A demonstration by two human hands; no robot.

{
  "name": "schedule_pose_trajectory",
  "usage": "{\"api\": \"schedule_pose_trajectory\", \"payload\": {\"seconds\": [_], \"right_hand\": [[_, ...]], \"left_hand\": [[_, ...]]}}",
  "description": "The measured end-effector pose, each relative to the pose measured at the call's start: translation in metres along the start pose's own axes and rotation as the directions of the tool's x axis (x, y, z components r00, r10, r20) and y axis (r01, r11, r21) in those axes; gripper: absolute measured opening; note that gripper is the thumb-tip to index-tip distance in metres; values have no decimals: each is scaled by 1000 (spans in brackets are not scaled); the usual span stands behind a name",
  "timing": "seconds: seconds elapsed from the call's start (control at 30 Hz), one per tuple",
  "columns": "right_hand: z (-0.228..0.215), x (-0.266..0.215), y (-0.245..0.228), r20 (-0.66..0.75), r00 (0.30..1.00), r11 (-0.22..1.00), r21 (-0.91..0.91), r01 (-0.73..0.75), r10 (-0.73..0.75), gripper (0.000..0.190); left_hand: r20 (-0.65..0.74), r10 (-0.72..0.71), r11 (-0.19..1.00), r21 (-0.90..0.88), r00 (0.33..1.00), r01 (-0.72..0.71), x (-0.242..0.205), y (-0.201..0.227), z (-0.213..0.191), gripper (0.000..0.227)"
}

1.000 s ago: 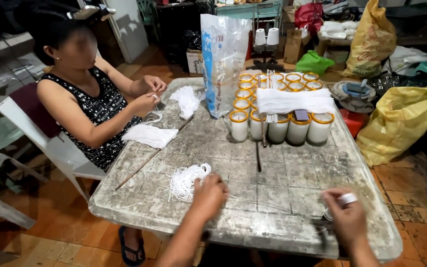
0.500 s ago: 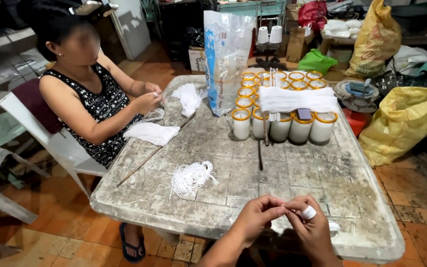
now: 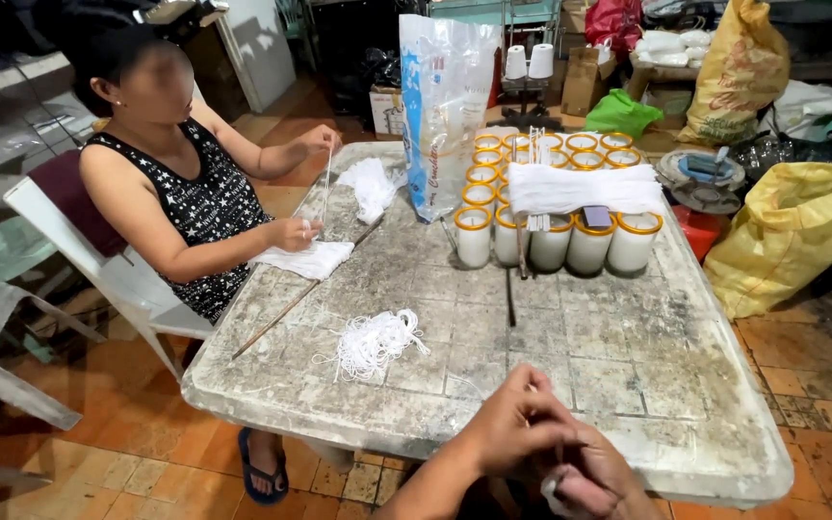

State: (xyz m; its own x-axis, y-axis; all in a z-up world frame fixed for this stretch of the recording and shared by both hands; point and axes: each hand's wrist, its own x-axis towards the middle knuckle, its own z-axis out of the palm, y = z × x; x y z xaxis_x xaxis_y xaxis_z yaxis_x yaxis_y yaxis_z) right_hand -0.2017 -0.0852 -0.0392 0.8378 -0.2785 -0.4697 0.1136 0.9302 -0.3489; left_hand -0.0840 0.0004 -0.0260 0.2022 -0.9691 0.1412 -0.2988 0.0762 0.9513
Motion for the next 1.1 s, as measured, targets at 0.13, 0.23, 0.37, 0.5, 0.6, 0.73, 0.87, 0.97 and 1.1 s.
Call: {"api": "schedule_pose_trajectory", "payload": {"seconds": [0.13,0.23,0.37,0.5,0.6,0.73,0.87,0.97,1.1], "right_hand": [[-48,31,-6,131,879,844,-243,478,-459,12],[-35,18,-10,177,721,548,-537,641,-670,9],[-15,2,-18,441,550,202,-620,758,-709,7],[5,-11,-21,649,333,-257,-642,722,-684,10],[2,-5,-23,629,289,-281,-649,707,-722,12],[0,2,-14,413,416,102,-598,795,-810,9],[-1,-4,-15,558,318,-18,-514,858,-766,5],[4,-12,-16,577,286,-106,-551,827,-765,2],[-10,-3,-21,342,543,362,-468,806,-767,15]], "left_hand": [[-295,-272,949,-236,916,206,7,14,4,15],[-471,-47,976,-211,881,-61,10,-9,5,5],[-508,349,937,200,787,-286,1,10,1,3],[-349,497,800,539,794,-264,-5,19,-3,11],[-354,48,991,-96,934,-88,5,10,-2,6],[-293,-32,887,-449,956,-108,6,7,-1,6],[-355,64,934,-308,933,-181,2,12,1,7],[-351,110,942,-262,930,-211,2,5,4,8],[-373,0,940,-316,928,-127,3,6,6,4]]}}
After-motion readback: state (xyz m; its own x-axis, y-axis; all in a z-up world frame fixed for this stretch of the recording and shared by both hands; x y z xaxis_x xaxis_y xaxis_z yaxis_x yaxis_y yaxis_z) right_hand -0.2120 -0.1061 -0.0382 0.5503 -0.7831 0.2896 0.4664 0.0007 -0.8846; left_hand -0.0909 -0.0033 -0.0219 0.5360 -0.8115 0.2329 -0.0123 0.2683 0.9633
